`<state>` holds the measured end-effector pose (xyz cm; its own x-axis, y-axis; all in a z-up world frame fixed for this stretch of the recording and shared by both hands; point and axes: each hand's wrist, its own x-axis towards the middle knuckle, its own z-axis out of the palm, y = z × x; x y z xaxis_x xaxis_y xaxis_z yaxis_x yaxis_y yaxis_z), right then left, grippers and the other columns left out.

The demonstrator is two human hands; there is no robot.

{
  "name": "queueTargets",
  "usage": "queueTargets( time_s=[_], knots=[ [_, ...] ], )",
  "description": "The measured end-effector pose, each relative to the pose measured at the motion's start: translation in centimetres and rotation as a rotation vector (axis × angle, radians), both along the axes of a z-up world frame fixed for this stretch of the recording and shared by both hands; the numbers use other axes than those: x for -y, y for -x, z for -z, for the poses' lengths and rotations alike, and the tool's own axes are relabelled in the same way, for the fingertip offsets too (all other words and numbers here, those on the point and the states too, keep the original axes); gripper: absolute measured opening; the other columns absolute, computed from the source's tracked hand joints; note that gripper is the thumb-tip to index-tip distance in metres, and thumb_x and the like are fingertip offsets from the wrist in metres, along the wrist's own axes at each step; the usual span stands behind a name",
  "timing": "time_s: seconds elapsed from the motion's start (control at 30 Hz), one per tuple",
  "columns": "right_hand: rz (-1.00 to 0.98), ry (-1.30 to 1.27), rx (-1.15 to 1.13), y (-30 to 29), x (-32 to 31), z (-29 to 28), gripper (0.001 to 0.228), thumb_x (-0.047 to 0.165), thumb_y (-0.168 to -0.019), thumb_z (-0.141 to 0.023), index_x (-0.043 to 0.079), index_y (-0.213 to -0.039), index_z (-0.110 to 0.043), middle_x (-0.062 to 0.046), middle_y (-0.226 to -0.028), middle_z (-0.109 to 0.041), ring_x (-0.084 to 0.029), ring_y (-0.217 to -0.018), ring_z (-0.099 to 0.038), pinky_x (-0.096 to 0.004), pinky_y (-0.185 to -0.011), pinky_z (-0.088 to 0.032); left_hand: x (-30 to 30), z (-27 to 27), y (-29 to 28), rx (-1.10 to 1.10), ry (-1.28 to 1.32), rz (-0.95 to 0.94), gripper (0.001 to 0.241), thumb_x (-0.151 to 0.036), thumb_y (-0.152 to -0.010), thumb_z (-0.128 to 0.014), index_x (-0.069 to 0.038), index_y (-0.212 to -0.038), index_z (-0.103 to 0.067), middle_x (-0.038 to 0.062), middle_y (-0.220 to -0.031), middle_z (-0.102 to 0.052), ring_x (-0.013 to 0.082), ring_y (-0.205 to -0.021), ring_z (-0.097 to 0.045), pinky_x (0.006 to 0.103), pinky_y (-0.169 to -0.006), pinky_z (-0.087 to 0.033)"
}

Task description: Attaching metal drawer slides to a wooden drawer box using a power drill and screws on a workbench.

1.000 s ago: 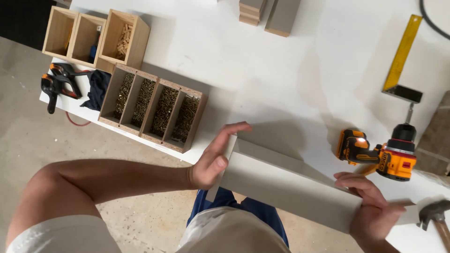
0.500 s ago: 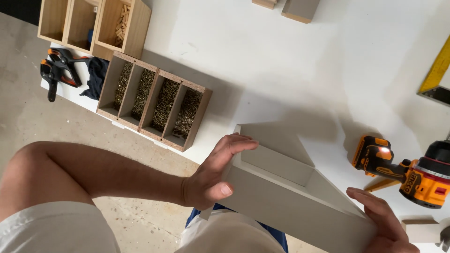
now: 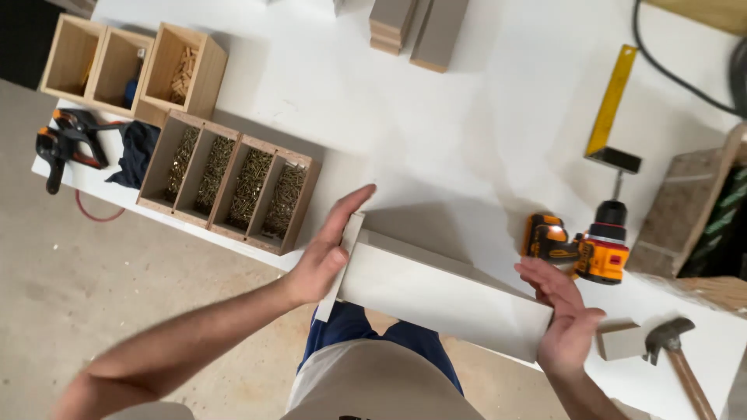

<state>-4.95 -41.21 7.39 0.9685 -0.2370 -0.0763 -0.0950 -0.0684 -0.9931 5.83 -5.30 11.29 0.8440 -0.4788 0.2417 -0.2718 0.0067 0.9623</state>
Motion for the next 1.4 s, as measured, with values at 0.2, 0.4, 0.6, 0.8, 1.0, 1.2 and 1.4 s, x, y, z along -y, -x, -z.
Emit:
queueTargets(
  time_s=[0.2, 0.4, 0.6, 0.8, 1.0, 1.2, 1.4],
  knots=[
    [0.308, 0.293, 0.560, 5.8, 1.1, -3.5, 0.019, -0.009, -0.102, -0.052, -0.001, -0.085, -0.050, -0.017, -0.072, -0.057, -0.026, -0.069, -0.058, -0.036, -0.072, -0.051, 0.1, -4.1, 6.2, 0.265, -0.039, -0.493, 0.018, -0.015, -0.094, -0.074, -0.005, -0.106, -0.064, 0.012, -0.100, -0.072, 0.0220, -0.097, -0.071, 0.0328, -0.091, -0.061],
    [-0.624, -0.472, 0.247, 7.4, -6.2, -7.5, 0.049, 0.019, -0.107, -0.054, -0.008, -0.146, -0.043, -0.024, -0.152, -0.050, -0.032, -0.146, -0.045, -0.047, -0.121, -0.037, 9.7, -9.0, 13.6, 0.668, -0.156, -0.021, 0.035, -0.017, -0.107, -0.042, 0.000, -0.126, -0.066, 0.015, -0.131, -0.070, 0.0335, -0.124, -0.070, 0.0496, -0.112, -0.056],
    [-0.790, -0.589, 0.325, 4.0, -10.5, -11.0, 0.076, 0.056, -0.107, -0.046, -0.005, -0.151, -0.036, -0.029, -0.151, -0.050, -0.037, -0.147, -0.046, -0.052, -0.126, -0.034, 14.9, -5.9, 16.9, 0.912, -0.400, -0.453, 0.079, -0.068, -0.098, -0.033, -0.001, -0.114, -0.071, 0.015, -0.123, -0.072, 0.0299, -0.126, -0.064, 0.0450, -0.119, -0.030],
    [-0.690, -0.528, 0.326, 3.7, -12.8, -14.2, 0.116, 0.089, -0.094, -0.030, -0.012, -0.151, -0.032, -0.039, -0.156, -0.039, -0.042, -0.149, -0.039, -0.054, -0.127, -0.023, 16.5, 4.1, 16.9, 0.971, -0.265, -0.462, 0.110, -0.082, -0.094, -0.057, -0.008, -0.166, -0.020, 0.019, -0.170, -0.022, 0.0382, -0.161, -0.017, 0.0599, -0.135, -0.011],
    [-1.297, -0.165, -0.082, 5.0, -11.7, -14.1, 0.095, 0.065, -0.099, -0.050, -0.004, -0.158, -0.023, -0.019, -0.169, -0.027, -0.024, -0.157, -0.023, -0.041, -0.124, -0.019, -0.5, 0.4, 13.4, 1.061, -0.475, -0.553, 0.110, -0.089, -0.083, -0.055, -0.014, -0.158, -0.025, 0.035, -0.135, -0.058, 0.0454, -0.124, -0.066, 0.0650, -0.111, -0.053],
    [-0.598, 0.063, -0.144, 5.3, -12.6, -9.7, 0.016, 0.011, -0.081, -0.076, 0.000, -0.069, -0.075, -0.008, -0.044, -0.064, -0.015, -0.038, -0.058, -0.027, -0.045, -0.052, -14.4, 4.1, 10.9, 0.379, -0.342, -1.105, 0.017, -0.011, -0.089, -0.087, -0.011, -0.081, -0.071, 0.003, -0.081, -0.078, 0.0031, -0.055, -0.062, 0.0131, -0.044, -0.047],
    [-0.141, 0.026, -0.053, 6.0, -10.8, -7.7, 0.017, 0.008, -0.097, -0.060, -0.003, -0.104, -0.071, -0.021, -0.088, -0.085, -0.031, -0.065, -0.086, -0.034, -0.074, -0.066, -20.5, 5.5, 2.9, 0.233, -0.551, -0.896, 0.016, -0.023, -0.091, -0.083, -0.010, -0.100, -0.079, 0.005, -0.095, -0.076, 0.0201, -0.090, -0.068, 0.0374, -0.084, -0.052]
  ],
)
